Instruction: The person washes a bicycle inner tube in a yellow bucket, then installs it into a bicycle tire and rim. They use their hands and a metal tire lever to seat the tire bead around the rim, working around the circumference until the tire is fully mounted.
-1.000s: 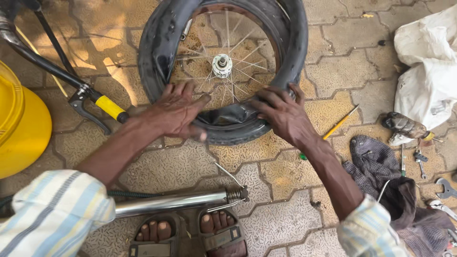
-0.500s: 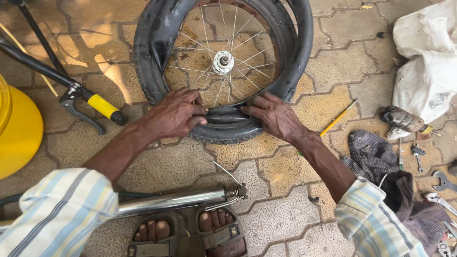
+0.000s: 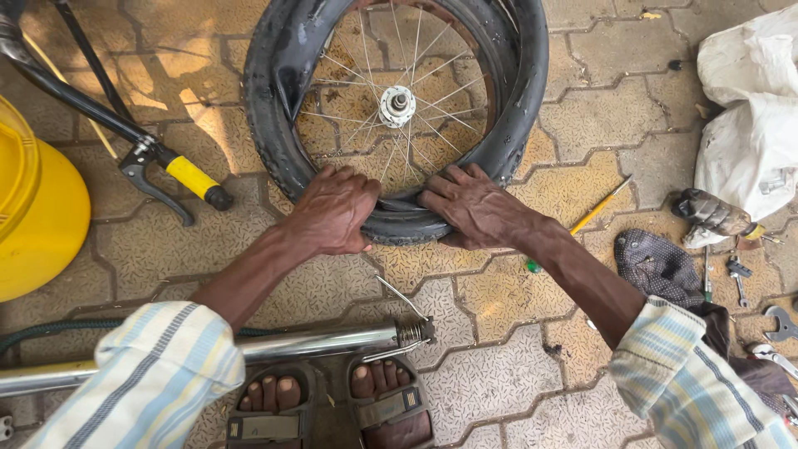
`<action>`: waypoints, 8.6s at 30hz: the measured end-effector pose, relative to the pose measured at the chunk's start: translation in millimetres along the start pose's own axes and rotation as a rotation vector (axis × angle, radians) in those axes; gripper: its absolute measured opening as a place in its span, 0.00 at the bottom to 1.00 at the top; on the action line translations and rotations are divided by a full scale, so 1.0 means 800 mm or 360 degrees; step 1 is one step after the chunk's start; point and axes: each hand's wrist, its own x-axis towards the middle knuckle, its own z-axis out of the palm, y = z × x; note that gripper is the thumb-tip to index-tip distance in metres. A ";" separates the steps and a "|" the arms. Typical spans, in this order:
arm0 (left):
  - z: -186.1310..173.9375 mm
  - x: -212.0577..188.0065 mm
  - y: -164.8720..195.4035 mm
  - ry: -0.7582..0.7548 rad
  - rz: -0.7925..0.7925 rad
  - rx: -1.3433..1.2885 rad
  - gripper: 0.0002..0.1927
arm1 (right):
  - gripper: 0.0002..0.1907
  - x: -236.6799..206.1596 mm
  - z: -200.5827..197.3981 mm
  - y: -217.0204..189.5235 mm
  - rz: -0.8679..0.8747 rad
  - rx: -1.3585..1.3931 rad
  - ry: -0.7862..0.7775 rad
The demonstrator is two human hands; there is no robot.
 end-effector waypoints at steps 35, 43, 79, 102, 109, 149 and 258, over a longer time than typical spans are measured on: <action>-0.031 0.004 0.024 -0.0478 -0.0094 -0.0181 0.16 | 0.29 0.025 0.008 -0.030 0.0352 0.1110 -0.0427; -0.067 -0.005 -0.057 -0.0066 -0.0039 0.0384 0.39 | 0.25 -0.037 0.036 -0.017 -0.0026 0.0184 0.0707; 0.043 0.033 0.045 0.0308 0.0048 0.0332 0.36 | 0.48 -0.043 0.042 0.020 -0.0007 0.0180 0.0297; -0.007 0.061 0.062 -0.0782 -0.0600 -0.0368 0.12 | 0.21 0.006 0.000 0.003 0.0183 0.0442 -0.0420; -0.014 0.045 0.061 -0.0777 -0.0483 -0.0384 0.16 | 0.25 0.028 -0.021 -0.004 0.0651 0.0827 -0.0825; 0.012 0.042 0.086 -0.0103 -0.0079 0.0007 0.45 | 0.19 -0.062 0.048 0.048 0.0417 0.0227 0.1319; -0.062 -0.004 -0.040 0.0045 -0.0520 -0.0470 0.52 | 0.27 -0.032 -0.018 -0.017 0.0122 0.0164 0.0763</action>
